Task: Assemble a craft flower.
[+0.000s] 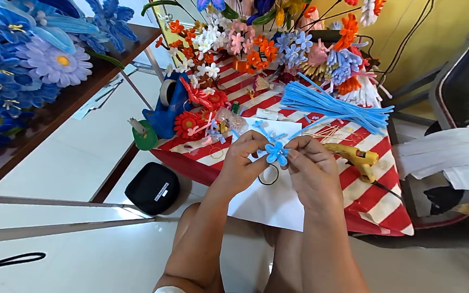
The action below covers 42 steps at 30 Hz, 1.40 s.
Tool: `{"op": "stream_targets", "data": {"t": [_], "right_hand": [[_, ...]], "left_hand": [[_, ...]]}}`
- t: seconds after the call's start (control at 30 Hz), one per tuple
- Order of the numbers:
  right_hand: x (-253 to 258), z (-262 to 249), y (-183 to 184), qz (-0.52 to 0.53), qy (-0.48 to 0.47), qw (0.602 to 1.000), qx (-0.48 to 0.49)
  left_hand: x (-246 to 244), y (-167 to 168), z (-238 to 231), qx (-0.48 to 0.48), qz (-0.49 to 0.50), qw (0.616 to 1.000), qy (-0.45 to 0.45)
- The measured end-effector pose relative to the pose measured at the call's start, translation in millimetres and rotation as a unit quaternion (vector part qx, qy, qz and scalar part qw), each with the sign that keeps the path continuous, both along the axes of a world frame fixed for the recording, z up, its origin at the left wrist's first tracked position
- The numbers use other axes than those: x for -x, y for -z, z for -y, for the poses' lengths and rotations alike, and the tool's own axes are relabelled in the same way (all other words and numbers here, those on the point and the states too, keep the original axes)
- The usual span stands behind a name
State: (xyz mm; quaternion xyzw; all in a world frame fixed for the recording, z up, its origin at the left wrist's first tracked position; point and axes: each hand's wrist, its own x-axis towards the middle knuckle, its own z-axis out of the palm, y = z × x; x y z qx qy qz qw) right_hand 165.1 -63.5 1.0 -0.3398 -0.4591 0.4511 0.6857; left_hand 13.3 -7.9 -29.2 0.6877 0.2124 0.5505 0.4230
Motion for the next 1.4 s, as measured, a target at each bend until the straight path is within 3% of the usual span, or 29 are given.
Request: {"op": "stream_targets", "data": {"t": [0.17, 0.3, 0.47, 0.83, 1.13, 1.3, 1.4], "right_hand": [[-2.8, -3.2, 2.0, -0.024, 0.020, 0.999, -0.025], [-4.4, -6.6, 5.6, -0.052, 0.047, 0.995, -0.069], [-3.7, -5.8, 10.7, 0.017, 0.015, 0.993, -0.113], [-0.5, 0.2, 6.9, 0.080, -0.053, 0.986, -0.139], [-3.9, -1.5, 4.1, 0.085, 0.041, 0.993, -0.067], [-3.4, 1.5, 2.6, 0.180, 0.094, 0.974, -0.097], [-2.0, 3.0, 2.8, 0.220, 0.110, 0.961, -0.123]], "left_hand": [[4.5, 0.5, -3.1, 0.014, 0.044, 0.999, 0.013], [5.5, -1.5, -3.5, -0.110, 0.053, 0.992, -0.042], [4.8, -0.2, -4.8, -0.212, 0.067, 0.972, -0.079], [-0.1, 6.5, -8.3, -0.176, 0.099, 0.978, -0.059], [-3.3, 7.7, -9.6, -0.115, 0.028, 0.992, -0.048], [11.2, 0.2, -7.1, -0.045, 0.036, 0.998, -0.006], [18.4, -2.7, -4.5, -0.052, 0.041, 0.996, 0.053]]}}
